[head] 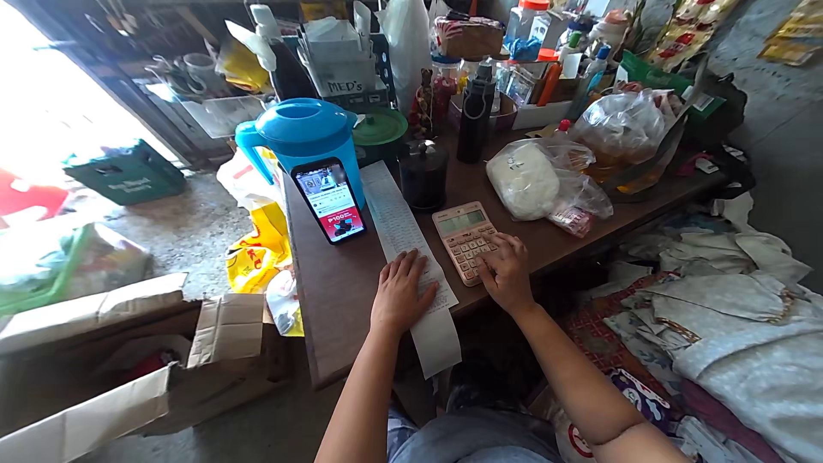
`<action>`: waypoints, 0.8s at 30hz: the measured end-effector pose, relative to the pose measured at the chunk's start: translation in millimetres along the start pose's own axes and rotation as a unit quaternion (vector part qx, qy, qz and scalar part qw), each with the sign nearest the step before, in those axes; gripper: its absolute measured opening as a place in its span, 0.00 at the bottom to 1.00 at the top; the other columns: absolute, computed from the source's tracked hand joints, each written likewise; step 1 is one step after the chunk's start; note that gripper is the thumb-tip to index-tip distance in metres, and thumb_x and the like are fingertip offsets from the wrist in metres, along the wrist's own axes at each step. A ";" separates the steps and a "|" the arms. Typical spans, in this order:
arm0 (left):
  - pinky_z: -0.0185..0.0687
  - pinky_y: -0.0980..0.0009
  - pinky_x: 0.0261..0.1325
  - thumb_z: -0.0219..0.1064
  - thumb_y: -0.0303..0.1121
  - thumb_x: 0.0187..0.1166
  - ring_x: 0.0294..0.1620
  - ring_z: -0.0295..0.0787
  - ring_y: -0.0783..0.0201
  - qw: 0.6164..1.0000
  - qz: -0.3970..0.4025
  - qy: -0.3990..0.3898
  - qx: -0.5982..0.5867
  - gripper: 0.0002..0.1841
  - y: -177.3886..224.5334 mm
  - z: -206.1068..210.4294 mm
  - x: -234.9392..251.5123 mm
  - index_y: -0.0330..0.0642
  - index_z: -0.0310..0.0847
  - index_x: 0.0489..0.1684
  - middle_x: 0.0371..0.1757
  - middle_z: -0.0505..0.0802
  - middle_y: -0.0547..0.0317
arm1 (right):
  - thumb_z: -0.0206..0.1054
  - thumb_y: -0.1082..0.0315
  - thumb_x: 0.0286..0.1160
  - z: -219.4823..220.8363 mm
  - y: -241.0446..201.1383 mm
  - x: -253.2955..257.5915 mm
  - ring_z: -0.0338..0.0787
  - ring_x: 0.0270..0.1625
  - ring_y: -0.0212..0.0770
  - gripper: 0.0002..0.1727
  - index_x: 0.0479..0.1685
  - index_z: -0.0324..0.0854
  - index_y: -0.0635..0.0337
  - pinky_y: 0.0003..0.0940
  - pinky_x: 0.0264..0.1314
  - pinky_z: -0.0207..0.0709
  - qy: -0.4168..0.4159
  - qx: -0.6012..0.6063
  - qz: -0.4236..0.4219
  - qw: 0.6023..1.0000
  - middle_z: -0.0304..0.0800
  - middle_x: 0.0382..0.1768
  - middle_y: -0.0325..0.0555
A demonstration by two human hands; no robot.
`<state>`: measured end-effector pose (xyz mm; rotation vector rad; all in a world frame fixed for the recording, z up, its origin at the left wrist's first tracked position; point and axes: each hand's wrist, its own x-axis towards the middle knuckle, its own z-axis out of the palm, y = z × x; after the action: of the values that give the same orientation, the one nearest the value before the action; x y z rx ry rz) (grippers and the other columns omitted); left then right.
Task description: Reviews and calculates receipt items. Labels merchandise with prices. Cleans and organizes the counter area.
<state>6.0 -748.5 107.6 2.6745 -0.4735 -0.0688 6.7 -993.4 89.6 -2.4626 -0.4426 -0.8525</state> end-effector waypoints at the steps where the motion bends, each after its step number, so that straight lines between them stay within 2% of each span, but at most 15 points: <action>1: 0.41 0.47 0.92 0.52 0.58 0.87 0.94 0.53 0.52 1.000 0.000 0.002 0.000 0.33 -0.1 0.0 -0.3 0.49 0.70 0.85 0.91 0.67 0.54 | 0.62 0.58 0.83 0.6 -0.9 4.7 0.73 0.83 0.64 0.16 0.42 0.95 0.54 0.71 0.86 0.54 -0.016 -0.005 0.006 1.000 0.84 0.75 0.51; 4: 0.41 0.47 0.92 0.52 0.58 0.86 0.94 0.53 0.52 1.000 -0.002 0.003 -0.001 0.33 -0.1 0.6 -0.4 0.49 0.70 0.85 0.91 0.67 0.54 | 0.64 0.56 0.84 -0.4 0.0 9.4 0.71 0.84 0.65 0.16 0.44 0.96 0.53 0.73 0.86 0.51 -0.046 -0.002 0.020 0.999 0.83 0.76 0.50; 7: 0.42 0.46 0.92 0.53 0.58 0.86 0.93 0.54 0.51 1.000 0.000 0.002 -0.004 0.33 -0.3 0.4 0.0 0.49 0.71 0.85 0.91 0.67 0.54 | 0.60 0.55 0.85 -6.9 4.2 1.3 0.71 0.84 0.63 0.19 0.45 0.94 0.56 0.69 0.84 0.57 -0.022 0.024 0.045 0.998 0.82 0.77 0.51; 11: 0.42 0.45 0.92 0.53 0.58 0.86 0.94 0.53 0.52 1.000 0.001 0.001 -0.005 0.33 -1.1 0.8 0.0 0.49 0.70 0.85 0.91 0.66 0.54 | 0.60 0.54 0.85 -16.9 11.3 -15.6 0.72 0.82 0.63 0.23 0.62 0.85 0.65 0.58 0.80 0.69 -0.003 0.063 0.117 0.991 0.72 0.81 0.62; 13: 0.42 0.45 0.92 0.53 0.58 0.86 0.94 0.53 0.52 1.000 0.002 0.003 -0.006 0.33 -1.4 1.0 -0.1 0.49 0.70 0.85 0.91 0.67 0.54 | 0.61 0.57 0.85 -22.1 13.4 -20.0 0.75 0.82 0.59 0.24 0.68 0.80 0.68 0.51 0.79 0.74 -0.012 0.085 0.143 0.986 0.68 0.83 0.65; 14: 0.42 0.45 0.92 0.53 0.58 0.86 0.94 0.53 0.52 1.000 0.003 0.004 -0.006 0.33 -1.7 1.3 0.0 0.48 0.70 0.85 0.91 0.67 0.54 | 0.61 0.60 0.85 -24.3 14.4 -21.1 0.76 0.81 0.57 0.23 0.67 0.80 0.70 0.48 0.78 0.76 -0.014 0.091 0.144 0.985 0.68 0.83 0.66; 16: 0.42 0.45 0.91 0.53 0.57 0.86 0.94 0.53 0.51 1.000 0.005 0.006 -0.006 0.33 -1.5 1.4 0.1 0.48 0.71 0.85 0.91 0.67 0.53 | 0.60 0.64 0.86 -27.2 17.0 -21.5 0.82 0.75 0.53 0.17 0.59 0.82 0.70 0.44 0.73 0.81 -0.017 0.086 0.127 0.988 0.70 0.81 0.65; 18: 0.42 0.46 0.92 0.53 0.58 0.86 0.93 0.53 0.51 1.000 0.006 0.006 -0.004 0.33 -1.1 1.2 0.0 0.48 0.70 0.85 0.91 0.67 0.53 | 0.60 0.65 0.86 -28.6 17.6 -21.5 0.85 0.72 0.52 0.15 0.51 0.86 0.70 0.44 0.71 0.82 -0.022 0.070 0.104 0.992 0.73 0.79 0.64; 20: 0.41 0.46 0.92 0.53 0.58 0.87 0.94 0.53 0.51 1.000 0.003 0.003 -0.002 0.33 -0.3 0.0 0.2 0.48 0.70 0.85 0.91 0.66 0.54 | 0.60 0.62 0.87 -28.8 15.4 -21.6 0.83 0.75 0.54 0.16 0.45 0.88 0.67 0.48 0.74 0.80 -0.024 0.036 0.080 0.996 0.76 0.78 0.61; 24: 0.41 0.46 0.92 0.52 0.58 0.87 0.93 0.53 0.51 1.000 0.003 0.002 0.000 0.33 -0.7 0.0 0.1 0.48 0.70 0.85 0.91 0.67 0.54 | 0.59 0.57 0.87 -26.2 10.4 -16.2 0.81 0.76 0.61 0.19 0.42 0.94 0.59 0.62 0.75 0.73 -0.027 -0.029 0.055 0.998 0.82 0.76 0.56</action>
<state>6.4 -747.9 107.3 2.6726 -0.4810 -0.0617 -13.5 -1018.5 93.5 -2.5424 -0.3016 -0.7667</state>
